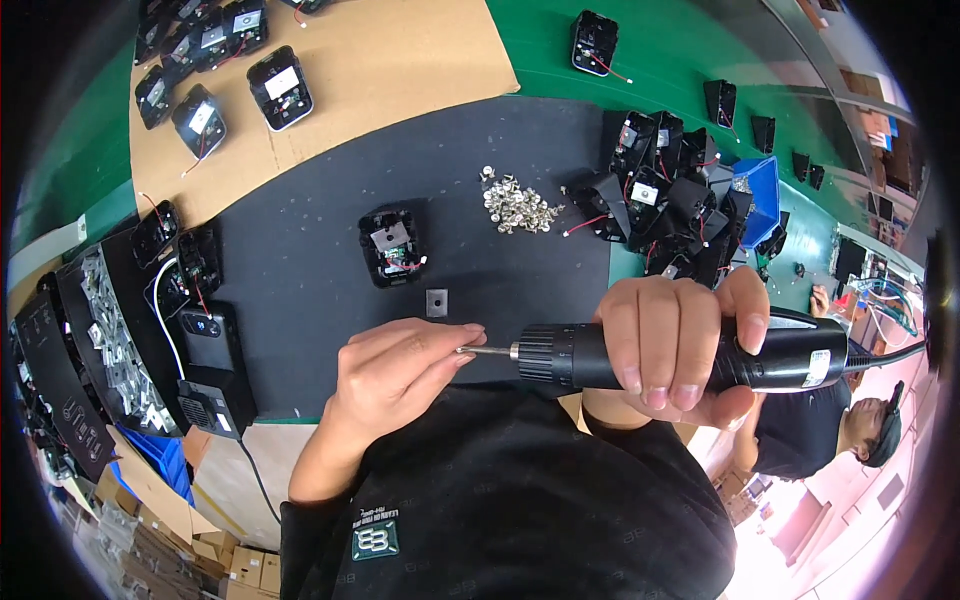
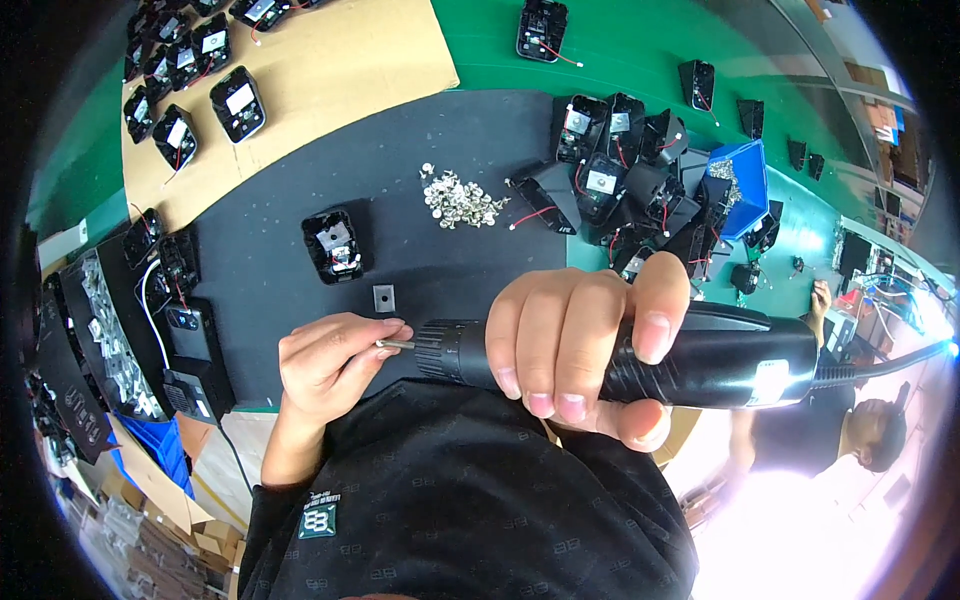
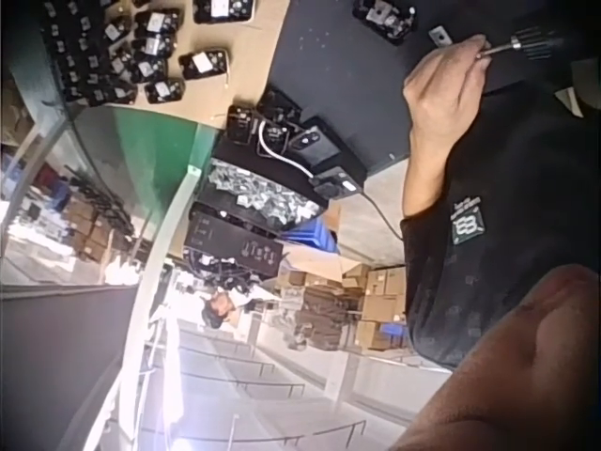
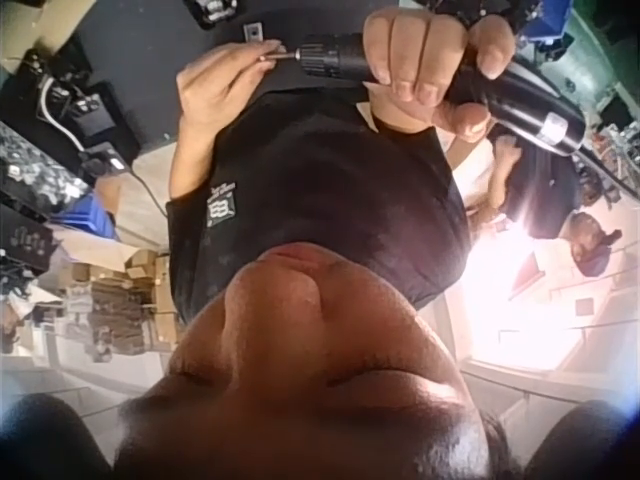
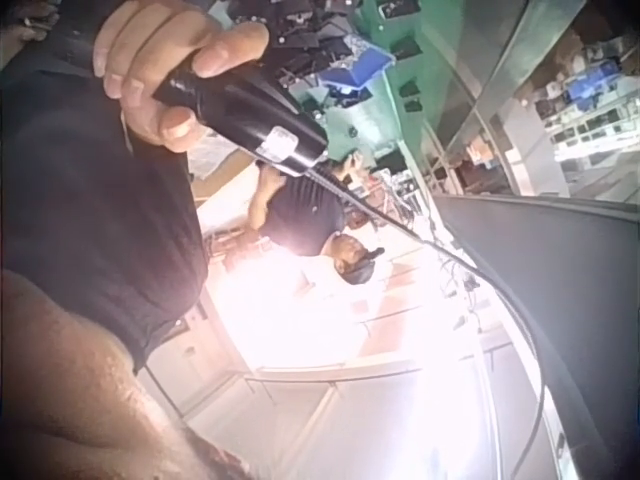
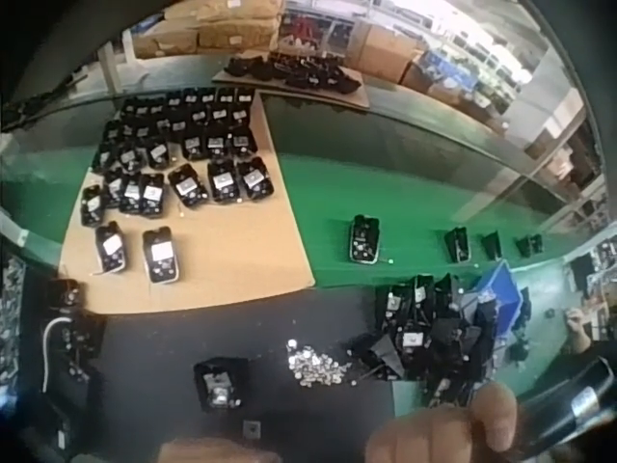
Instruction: The person assembles electronic components by attaching a metal bracket to an electronic module with screws using an electric screwdriver.
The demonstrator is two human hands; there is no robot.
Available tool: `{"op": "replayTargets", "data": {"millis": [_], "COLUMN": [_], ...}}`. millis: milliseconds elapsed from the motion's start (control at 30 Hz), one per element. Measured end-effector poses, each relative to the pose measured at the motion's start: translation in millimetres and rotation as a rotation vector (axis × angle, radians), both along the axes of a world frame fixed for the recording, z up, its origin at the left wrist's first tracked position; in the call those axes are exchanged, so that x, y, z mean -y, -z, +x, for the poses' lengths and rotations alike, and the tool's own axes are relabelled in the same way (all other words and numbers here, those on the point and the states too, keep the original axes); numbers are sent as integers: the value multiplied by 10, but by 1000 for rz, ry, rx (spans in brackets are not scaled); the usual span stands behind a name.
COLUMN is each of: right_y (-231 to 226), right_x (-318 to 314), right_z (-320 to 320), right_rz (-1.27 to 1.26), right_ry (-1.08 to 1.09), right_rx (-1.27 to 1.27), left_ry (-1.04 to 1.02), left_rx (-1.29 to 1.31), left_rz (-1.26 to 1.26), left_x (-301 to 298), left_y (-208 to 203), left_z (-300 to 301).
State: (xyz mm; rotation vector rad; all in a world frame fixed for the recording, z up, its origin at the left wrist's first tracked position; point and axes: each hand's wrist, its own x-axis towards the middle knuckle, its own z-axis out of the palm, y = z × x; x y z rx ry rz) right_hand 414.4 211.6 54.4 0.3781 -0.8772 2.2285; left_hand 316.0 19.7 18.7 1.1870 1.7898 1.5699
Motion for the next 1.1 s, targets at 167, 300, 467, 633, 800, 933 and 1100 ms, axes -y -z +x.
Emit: {"op": "replayTargets", "data": {"millis": [167, 300, 467, 633, 800, 933, 1100], "right_y": [27, 21, -16, 29, 40, 82, 158], "right_x": [-26, -45, 16, 70, 67, 63, 78], "right_z": [-31, -40, -89, -130, -148, -157, -236], "right_rz": [-5, 3, 19, 24, 33, 54, 139], "right_ry": [-40, -76, -42, 5, -3, -18, 31], "right_rx": [29, 91, 153, 131, 189, 204, 176], "left_ry": [33, 23, -35, -75, -150, -143, -132], "left_rx": [-94, -156, -174, -204, -288, -490, -477], "left_rz": [-17, -43, -66, -83, -55, -111, -335], "left_x": [-18, 0, 15, 25, 33, 72, 81], "left_y": [-26, -20, -11, 16, 88, 114, 262], "left_z": [-44, -50, -38, -53, -32, -227, -495]}}
